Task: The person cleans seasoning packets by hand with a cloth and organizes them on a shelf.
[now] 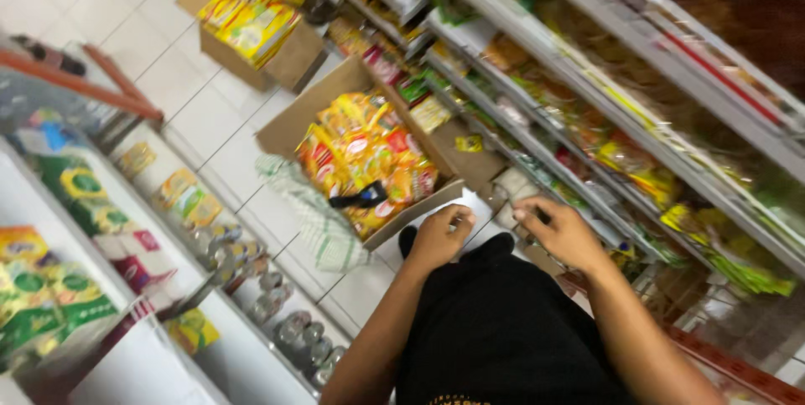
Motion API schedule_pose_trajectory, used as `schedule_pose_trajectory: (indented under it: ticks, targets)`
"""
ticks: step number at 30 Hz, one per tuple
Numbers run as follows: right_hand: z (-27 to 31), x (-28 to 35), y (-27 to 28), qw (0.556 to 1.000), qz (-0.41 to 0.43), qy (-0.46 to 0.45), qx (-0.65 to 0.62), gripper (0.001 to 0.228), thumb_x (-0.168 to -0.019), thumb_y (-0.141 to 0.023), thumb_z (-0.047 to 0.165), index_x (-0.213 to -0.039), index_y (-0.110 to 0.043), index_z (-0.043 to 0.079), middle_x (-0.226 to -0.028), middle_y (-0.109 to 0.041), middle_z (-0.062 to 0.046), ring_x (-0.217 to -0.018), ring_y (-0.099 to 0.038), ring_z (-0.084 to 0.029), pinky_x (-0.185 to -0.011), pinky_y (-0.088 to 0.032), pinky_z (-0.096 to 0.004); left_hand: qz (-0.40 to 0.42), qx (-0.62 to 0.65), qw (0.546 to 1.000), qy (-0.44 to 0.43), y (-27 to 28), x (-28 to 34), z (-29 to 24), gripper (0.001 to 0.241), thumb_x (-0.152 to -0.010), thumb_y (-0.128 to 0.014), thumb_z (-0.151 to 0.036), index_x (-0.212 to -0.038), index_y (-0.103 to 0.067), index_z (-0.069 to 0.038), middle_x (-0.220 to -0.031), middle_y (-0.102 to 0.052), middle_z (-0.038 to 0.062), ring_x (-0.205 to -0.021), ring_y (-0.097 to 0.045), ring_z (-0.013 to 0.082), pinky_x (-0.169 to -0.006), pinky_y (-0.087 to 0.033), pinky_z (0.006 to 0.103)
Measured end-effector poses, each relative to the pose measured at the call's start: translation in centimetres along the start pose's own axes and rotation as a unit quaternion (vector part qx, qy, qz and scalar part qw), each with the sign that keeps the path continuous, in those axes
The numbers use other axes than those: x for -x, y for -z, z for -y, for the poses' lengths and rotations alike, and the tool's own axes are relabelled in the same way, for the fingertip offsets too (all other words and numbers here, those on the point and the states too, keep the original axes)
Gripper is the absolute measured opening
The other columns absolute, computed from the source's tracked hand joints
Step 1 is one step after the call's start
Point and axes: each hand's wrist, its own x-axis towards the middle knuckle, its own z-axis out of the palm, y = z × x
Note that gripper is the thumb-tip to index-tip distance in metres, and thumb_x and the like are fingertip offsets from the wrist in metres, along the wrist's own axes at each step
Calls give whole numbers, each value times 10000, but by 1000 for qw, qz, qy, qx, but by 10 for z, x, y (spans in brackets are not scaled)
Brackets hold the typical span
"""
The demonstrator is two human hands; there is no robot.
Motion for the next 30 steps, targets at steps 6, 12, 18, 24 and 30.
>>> schedule_pose_trajectory:
  ticks: [6, 12, 18, 24, 30]
  targets:
    - [76, -78, -94, 984, 110, 81, 115, 367, -950, -666, 357, -1168, -714, 66, -1082, -754, -164, -943, -730, -316, -839, -561, -406, -124, -126, 984, 25, 70, 25, 61, 409, -904, -728, -343, -1166, -710, -29, -1193, -710, 216, -1132, -662, 383, -987, -516, 450]
    - [115, -64, -193, 959, 214, 172, 70, 336, -946, -683, 351, -1099, -716, 53, -1045, -755, -160, -981, -727, -330, -845, -562, -402, -346, -301, 878, 136, 133, 37, 139, 742, -779, -825, -295, -1352, -512, 58, -1379, -501, 382, -1284, -474, 516, -1048, -379, 534]
    - [98, -40, -223, 933, 324, 95, 122, 359, -911, -700, 354, -1130, -711, 71, -1038, -756, -134, -943, -735, -297, -843, -568, -393, -319, -92, 929, 160, 174, 40, 229, 860, -807, -814, -285, -1429, -369, 109, -1336, -536, 357, -1243, -532, 470, -1051, -433, 468]
    - [82, -45, -221, 960, 247, 85, 102, 342, -896, -699, 331, -1114, -719, 68, -1003, -763, -117, -921, -745, -280, -819, -574, -377, -249, -114, 933, 235, 186, 45, 285, 311, -884, -706, -272, -1108, -689, -56, -1006, -759, 166, -966, -727, 352, -875, -558, 424]
    - [91, -50, -226, 971, 216, 65, 78, 320, -923, -673, 328, -1110, -719, 73, -969, -775, -109, -900, -752, -277, -819, -579, -377, -253, -112, 943, 184, 186, 65, 291, 340, -889, -721, -309, -1077, -700, -26, -1037, -742, 206, -975, -709, 366, -862, -556, 430]
